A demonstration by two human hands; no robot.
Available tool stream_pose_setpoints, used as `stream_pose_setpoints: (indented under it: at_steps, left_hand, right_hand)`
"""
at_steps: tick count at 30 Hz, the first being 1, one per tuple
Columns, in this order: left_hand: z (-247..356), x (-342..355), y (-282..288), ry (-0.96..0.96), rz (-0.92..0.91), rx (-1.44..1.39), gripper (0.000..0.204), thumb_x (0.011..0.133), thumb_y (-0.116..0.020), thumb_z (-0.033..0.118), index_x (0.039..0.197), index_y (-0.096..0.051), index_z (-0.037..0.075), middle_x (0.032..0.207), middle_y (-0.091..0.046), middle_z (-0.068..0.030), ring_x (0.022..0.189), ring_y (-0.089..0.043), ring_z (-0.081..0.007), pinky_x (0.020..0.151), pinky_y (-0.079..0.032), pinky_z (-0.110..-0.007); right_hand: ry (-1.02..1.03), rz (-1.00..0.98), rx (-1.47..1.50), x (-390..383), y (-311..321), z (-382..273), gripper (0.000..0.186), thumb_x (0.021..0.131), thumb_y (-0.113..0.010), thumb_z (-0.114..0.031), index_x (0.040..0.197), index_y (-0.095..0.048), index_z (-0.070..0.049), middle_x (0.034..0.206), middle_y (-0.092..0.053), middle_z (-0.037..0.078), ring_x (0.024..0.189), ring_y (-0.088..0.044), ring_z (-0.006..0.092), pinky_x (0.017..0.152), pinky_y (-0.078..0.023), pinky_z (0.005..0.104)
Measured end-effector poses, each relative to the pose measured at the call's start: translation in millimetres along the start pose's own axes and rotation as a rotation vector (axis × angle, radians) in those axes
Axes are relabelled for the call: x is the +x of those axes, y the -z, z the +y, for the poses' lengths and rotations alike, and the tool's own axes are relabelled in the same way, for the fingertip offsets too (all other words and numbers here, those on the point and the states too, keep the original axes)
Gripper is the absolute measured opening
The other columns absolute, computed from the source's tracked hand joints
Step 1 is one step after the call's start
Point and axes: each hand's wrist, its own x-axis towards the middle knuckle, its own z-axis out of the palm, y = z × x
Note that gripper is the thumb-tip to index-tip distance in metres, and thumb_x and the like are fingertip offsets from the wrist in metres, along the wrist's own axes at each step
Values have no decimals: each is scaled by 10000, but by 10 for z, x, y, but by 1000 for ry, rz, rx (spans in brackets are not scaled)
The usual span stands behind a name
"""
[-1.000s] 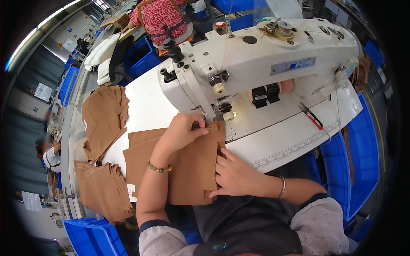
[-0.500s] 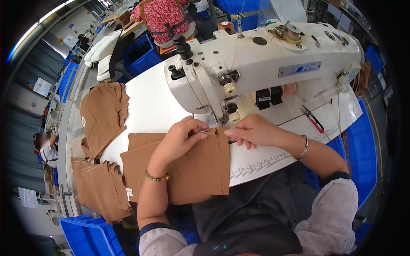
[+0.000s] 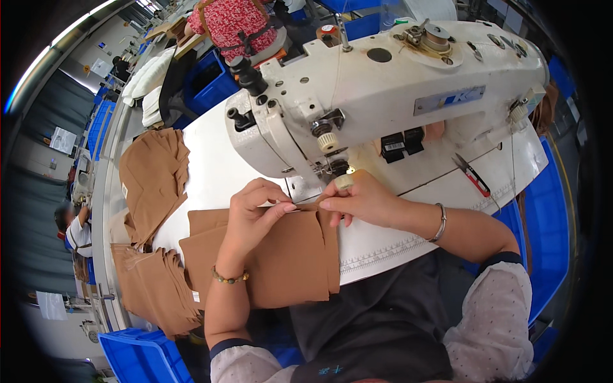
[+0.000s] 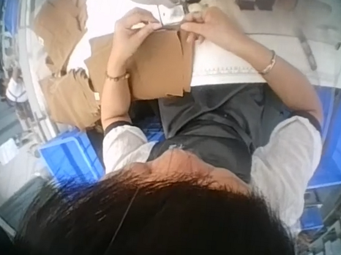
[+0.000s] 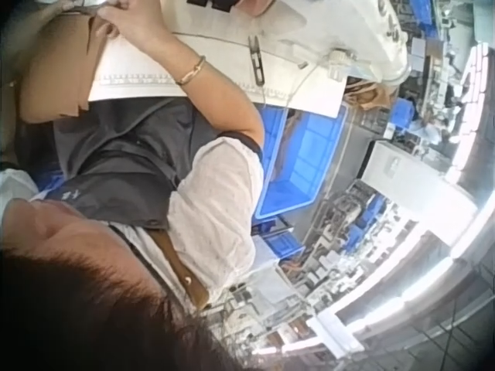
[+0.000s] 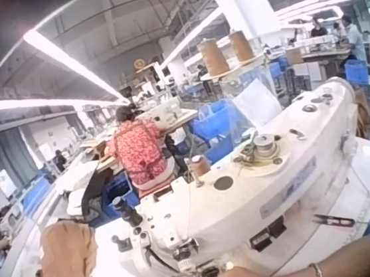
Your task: Sewing fabric pieces together using an industrial sewing machine.
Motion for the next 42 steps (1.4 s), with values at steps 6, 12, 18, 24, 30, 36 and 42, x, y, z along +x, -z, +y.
stream_pose_setpoints:
  at_steps: [6, 12, 18, 24, 30, 36, 42]
  left_hand:
    - [40, -19, -73, 19, -86, 186, 134, 781, -861, 91, 852, -755, 48, 922, -676, -64, 817, -659, -199, 652, -550, -298]
    - [59, -17, -128, -75, -35, 397, 137, 786, -856, 131, 843, -755, 58, 959, -668, -59, 842, -636, -248, 666, -539, -338]
    - [152, -27, -131, -36, -88, 331, 113, 765, -843, 111, 827, -759, 68, 962, -663, -55, 870, -611, -263, 780, -517, -374]
    - [214, -33, -186, -129, -77, 400, 103, 775, -801, 68, 831, -716, 76, 990, -675, -56, 905, -623, -274, 849, -510, -385]
    - [321, 74, -174, -88, -148, 111, 95, 852, -742, 65, 895, -667, 27, 1006, -706, -102, 957, -670, -266, 847, -536, -385]
    - [258, 115, -208, 166, -271, 43, 134, 882, -742, 94, 913, -662, -9, 828, -703, -97, 671, -663, -154, 610, -532, -293]
    - [266, 125, -202, 273, -248, 36, 140, 887, -750, 106, 884, -667, -7, 814, -683, -84, 644, -628, -148, 607, -521, -293]
  right_hand:
    - [-46, -25, 57, 28, 5, 36, 289, 982, -663, -149, 1182, -689, 58, 968, -744, 105, 796, -754, 156, 598, -561, 225]
    - [-70, -20, 61, 6, 1, -17, 288, 989, -658, -155, 1183, -680, 58, 1010, -737, 111, 810, -759, 168, 597, -568, 231]
    - [-73, -33, 35, -8, 2, -62, 269, 993, -654, -156, 1172, -681, 43, 1011, -732, 93, 777, -751, 156, 554, -543, 230]
    - [-67, -39, 27, -26, -7, -97, 268, 990, -650, -155, 1175, -683, 37, 1017, -736, 82, 773, -750, 150, 544, -534, 228]
    - [-59, -69, -17, -10, -40, -42, 227, 982, -639, -150, 1110, -727, 15, 1004, -749, 88, 811, -753, 146, 637, -589, 241]
    - [-24, -86, 69, -39, -25, -43, 228, 986, -646, -181, 1072, -737, 10, 971, -748, 71, 815, -736, 124, 705, -602, 254]
    - [89, -13, -41, 12, -53, 111, 175, 929, -730, -159, 967, -752, 10, 816, -729, 46, 679, -677, 96, 644, -562, 243]
